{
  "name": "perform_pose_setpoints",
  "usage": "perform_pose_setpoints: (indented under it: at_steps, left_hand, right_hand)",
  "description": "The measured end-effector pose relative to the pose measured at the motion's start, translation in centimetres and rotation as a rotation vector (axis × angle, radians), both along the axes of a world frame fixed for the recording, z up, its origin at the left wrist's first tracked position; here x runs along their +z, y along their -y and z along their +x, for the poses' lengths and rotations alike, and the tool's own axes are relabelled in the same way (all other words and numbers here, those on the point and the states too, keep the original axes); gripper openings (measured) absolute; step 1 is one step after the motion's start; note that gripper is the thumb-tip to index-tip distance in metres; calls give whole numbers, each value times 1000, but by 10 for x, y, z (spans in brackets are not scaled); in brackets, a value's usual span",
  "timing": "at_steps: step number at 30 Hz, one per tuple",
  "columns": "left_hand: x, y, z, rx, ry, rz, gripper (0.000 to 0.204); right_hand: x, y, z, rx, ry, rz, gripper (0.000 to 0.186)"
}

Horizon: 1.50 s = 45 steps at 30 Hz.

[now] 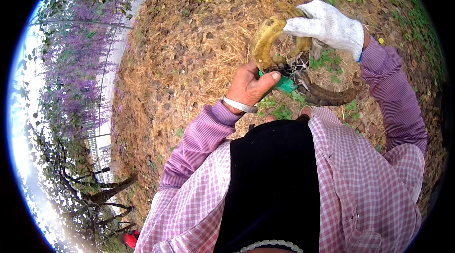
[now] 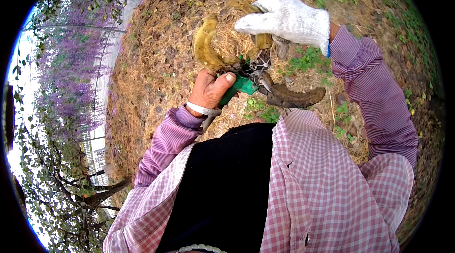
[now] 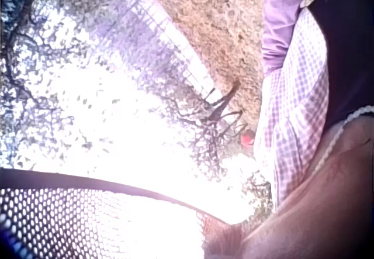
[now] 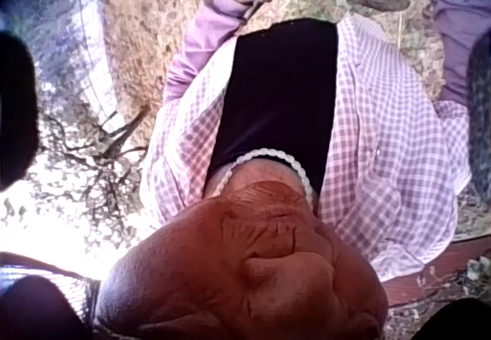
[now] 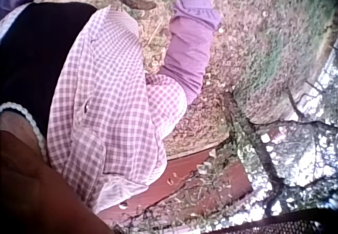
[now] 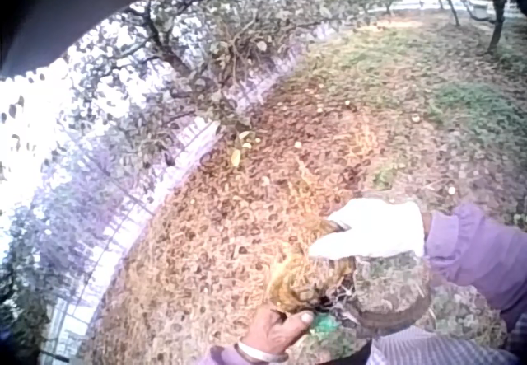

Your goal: The person uses a cloth to wipe and clean the metal blade and green handle of a long-handled pruning tool. They hold the tool with one hand while scrubbing the blade with the other.

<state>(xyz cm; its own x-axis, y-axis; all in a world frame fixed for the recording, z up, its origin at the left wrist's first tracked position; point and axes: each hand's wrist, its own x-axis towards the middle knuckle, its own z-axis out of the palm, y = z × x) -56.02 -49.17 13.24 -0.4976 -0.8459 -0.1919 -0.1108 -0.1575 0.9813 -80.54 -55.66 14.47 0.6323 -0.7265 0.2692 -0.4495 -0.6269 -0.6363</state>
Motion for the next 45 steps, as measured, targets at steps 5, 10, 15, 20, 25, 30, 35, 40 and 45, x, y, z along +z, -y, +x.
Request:
perform_pose_setpoints:
  at_steps: [5,10,15,20,25,30,35,40,45]
  left_hand:
    - [1,-4,5,12,59,4,45]
    - [1,-7,-5,13,13,-23,44]
    - [2,-7,-1,-29,20,13,46]
    - [1,-10,1,-12,27,71,44]
    - [3,-9,4,-79,27,176,40]
    - [-3,-12,1,-54,18,217,42]
    - [-8,-12,-1,-95,6,271,48]
    - [1,-9,5,-46,45,299,51]
    - [-2,-7,7,-73,55,296,56]
  right_hand:
    - [-3,6,2,81,-1,99,29]
    - [-19,24,-5,338,-39,-160,30]
    - [-28,31,-4,367,103,-56,30]
    - [-7,10,23,90,162,656,38]
    - [1,10,29,92,24,731,40]
    - [8,9,39,69,-26,906,22]
    - [10,1,47,114,29,1057,14]
    - [-9,3,46,193,248,820,19]
    - [-11,3,48,215,430,593,24]
